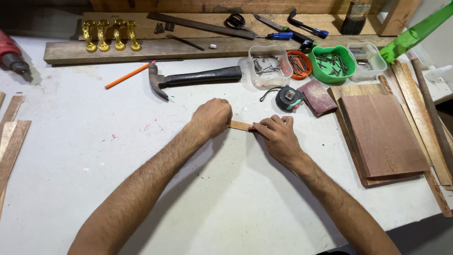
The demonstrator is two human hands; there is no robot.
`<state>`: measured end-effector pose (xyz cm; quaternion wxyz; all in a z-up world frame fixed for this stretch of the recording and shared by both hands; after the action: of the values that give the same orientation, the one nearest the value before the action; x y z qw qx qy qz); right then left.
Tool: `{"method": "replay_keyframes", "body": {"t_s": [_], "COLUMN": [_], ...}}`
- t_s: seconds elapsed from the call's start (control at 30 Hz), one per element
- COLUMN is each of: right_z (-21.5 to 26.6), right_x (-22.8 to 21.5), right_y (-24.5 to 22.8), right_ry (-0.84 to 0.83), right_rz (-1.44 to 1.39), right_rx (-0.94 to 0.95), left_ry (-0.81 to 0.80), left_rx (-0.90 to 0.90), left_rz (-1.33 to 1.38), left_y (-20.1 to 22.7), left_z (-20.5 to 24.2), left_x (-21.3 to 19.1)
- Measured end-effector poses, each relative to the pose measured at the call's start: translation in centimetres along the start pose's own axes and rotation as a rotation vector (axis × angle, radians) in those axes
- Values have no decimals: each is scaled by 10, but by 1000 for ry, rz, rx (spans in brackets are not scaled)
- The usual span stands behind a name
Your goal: The person snaps thin wooden strips by hand at a workbench, breaking each strip into shorter pieces and setting the pieces aside. Near the end they move a wooden board aside and handle a wooden frame on the bench.
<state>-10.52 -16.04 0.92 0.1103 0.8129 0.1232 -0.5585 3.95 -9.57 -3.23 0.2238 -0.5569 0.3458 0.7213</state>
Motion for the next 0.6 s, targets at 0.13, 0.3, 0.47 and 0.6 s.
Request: {"method": "replay_keyframes", "body": {"t_s": [0.13, 0.3, 0.47, 0.6], "right_z": [-27, -8, -10, -44], "right_x": [5, 0, 10, 26], "right_y": [-5, -7, -7, -18], "right_ry": [31, -34, -63, -26], "right_rz": [-56, -73, -86, -99], "right_rx": [-38, -105, -105, -129], "left_ry": [122, 115, 159, 152], "left_rx": [-22, -138, -150, -101], "left_rz": [-110, -42, 86, 76], "left_y": [7, -16, -41, -31], "left_z": [25, 49, 29, 27], "left_x": [-41, -68, -23, -24]}}
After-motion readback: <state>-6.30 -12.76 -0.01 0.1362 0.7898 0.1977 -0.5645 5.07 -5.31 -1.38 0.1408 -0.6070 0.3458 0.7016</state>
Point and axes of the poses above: each hand's wrist, its own z-axis away from the middle knuckle, its own x-axis out of the palm, y = z × x, the point moved 10 cm from there along -z, towards the middle knuckle, and after that the axes turned 15 degrees about -x, right-handed, at the moved point
